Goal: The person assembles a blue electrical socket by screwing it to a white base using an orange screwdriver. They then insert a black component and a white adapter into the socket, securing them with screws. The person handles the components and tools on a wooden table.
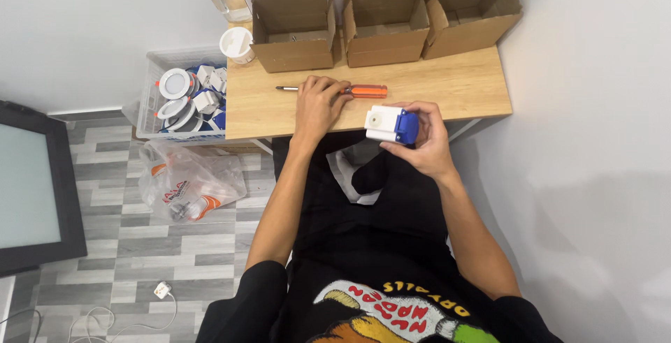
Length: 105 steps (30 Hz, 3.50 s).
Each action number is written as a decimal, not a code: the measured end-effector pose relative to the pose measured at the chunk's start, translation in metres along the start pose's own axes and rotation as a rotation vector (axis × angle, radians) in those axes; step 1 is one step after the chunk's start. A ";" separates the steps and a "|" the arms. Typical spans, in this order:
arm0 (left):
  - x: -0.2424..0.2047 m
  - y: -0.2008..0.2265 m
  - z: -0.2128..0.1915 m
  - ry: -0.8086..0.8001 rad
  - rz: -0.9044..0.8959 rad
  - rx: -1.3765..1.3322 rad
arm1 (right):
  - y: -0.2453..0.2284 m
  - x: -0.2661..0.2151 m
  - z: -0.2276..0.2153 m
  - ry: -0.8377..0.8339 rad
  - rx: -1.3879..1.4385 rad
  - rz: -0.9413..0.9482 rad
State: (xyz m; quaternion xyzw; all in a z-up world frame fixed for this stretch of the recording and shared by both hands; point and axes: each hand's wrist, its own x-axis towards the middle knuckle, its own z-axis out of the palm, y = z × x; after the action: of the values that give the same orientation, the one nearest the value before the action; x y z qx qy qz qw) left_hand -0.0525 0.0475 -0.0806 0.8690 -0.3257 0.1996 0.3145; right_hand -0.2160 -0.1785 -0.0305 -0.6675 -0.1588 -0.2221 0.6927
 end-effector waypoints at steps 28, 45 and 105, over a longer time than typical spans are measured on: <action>-0.053 0.131 -0.077 -0.138 -0.060 -1.001 | 0.026 -0.057 -0.021 -0.232 0.328 0.420; -0.099 0.122 -0.048 -0.219 -0.351 -1.275 | -0.044 -0.044 0.004 -0.243 0.016 0.083; -0.359 -0.284 -0.008 1.031 -1.597 -1.449 | 0.153 -0.149 -0.024 -0.383 -1.048 0.423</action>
State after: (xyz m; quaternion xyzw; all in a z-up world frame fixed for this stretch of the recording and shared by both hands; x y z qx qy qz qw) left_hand -0.1114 0.3779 -0.3911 0.2637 0.4343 0.0427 0.8603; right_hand -0.2654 -0.1867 -0.2394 -0.9658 -0.0140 -0.0038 0.2590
